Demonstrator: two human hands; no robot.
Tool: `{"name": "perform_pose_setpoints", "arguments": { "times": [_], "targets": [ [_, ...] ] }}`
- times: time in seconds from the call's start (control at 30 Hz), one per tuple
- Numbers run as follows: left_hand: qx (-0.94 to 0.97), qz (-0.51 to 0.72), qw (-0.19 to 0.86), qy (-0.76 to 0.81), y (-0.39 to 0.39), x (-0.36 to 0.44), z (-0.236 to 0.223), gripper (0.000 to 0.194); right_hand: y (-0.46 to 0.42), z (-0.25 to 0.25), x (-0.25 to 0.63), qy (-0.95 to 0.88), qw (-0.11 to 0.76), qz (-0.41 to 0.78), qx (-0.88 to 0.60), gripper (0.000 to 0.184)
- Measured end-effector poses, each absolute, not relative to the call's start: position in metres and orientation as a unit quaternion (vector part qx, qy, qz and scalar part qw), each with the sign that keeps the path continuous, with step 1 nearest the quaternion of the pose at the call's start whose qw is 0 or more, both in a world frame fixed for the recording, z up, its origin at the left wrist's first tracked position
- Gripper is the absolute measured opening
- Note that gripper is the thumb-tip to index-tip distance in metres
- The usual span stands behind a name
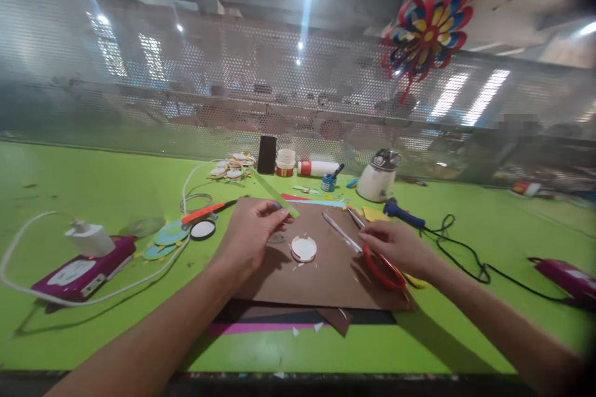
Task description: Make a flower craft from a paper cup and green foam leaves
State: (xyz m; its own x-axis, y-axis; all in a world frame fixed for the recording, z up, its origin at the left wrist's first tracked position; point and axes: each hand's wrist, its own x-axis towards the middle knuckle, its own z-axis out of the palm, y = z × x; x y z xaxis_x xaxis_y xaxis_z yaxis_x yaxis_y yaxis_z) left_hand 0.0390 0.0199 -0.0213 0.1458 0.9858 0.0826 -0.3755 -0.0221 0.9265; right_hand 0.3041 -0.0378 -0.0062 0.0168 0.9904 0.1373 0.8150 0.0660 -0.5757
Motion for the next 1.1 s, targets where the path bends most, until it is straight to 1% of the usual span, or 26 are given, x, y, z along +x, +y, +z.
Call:
{"name": "perform_pose_setpoints", "arguments": {
  "times": [0.07, 0.13, 0.23, 0.43, 0.5, 0.57, 0.7, 0.73, 0.8, 0.9, 1.0, 1.03, 1.1],
  "targets": [
    [0.442, 0.566, 0.609, 0.336, 0.019, 0.039, -0.020, 0.027, -0.046, -0.007, 0.330, -0.679, 0.193, 0.115, -0.699, 0.027],
    [0.439, 0.567, 0.614, 0.331, 0.018, 0.040, -0.020, 0.027, -0.056, -0.012, 0.348, -0.677, 0.135, 0.087, -0.718, 0.034],
    [0.439, 0.559, 0.624, 0.326, 0.016, 0.041, -0.021, 0.025, -0.065, -0.024, 0.357, -0.685, 0.070, 0.081, -0.720, 0.048],
    [0.435, 0.561, 0.632, 0.311, 0.018, 0.039, -0.024, 0.020, -0.049, -0.041, 0.351, -0.676, 0.015, 0.076, -0.733, 0.073],
    [0.434, 0.566, 0.631, 0.306, 0.020, 0.037, -0.024, 0.019, -0.041, -0.044, 0.351, -0.667, 0.006, 0.081, -0.741, 0.076],
    [0.431, 0.572, 0.630, 0.300, 0.022, 0.036, -0.022, 0.018, -0.034, -0.047, 0.352, -0.657, 0.002, 0.090, -0.749, 0.071],
    [0.420, 0.579, 0.637, 0.287, 0.025, 0.032, -0.017, 0.015, -0.023, -0.051, 0.356, -0.626, 0.003, 0.101, -0.773, 0.040],
    [0.416, 0.580, 0.640, 0.284, 0.025, 0.031, -0.016, 0.014, -0.021, -0.051, 0.358, -0.617, 0.006, 0.101, -0.781, 0.034],
    [0.408, 0.583, 0.645, 0.281, 0.026, 0.030, -0.013, 0.011, -0.016, -0.052, 0.362, -0.597, 0.017, 0.099, -0.796, 0.029],
    [0.396, 0.583, 0.652, 0.278, 0.025, 0.028, -0.010, 0.009, -0.012, -0.053, 0.372, -0.574, 0.053, 0.093, -0.812, 0.024],
    [0.388, 0.583, 0.658, 0.276, 0.024, 0.028, -0.007, 0.008, -0.018, -0.050, 0.381, -0.571, 0.129, 0.092, -0.805, 0.021],
    [0.386, 0.583, 0.660, 0.275, 0.024, 0.028, -0.006, 0.008, -0.023, -0.048, 0.381, -0.576, 0.164, 0.096, -0.795, 0.026],
    [0.382, 0.583, 0.662, 0.274, 0.022, 0.028, -0.003, 0.007, -0.035, -0.040, 0.376, -0.593, 0.235, 0.104, -0.763, 0.040]
  ]
}}
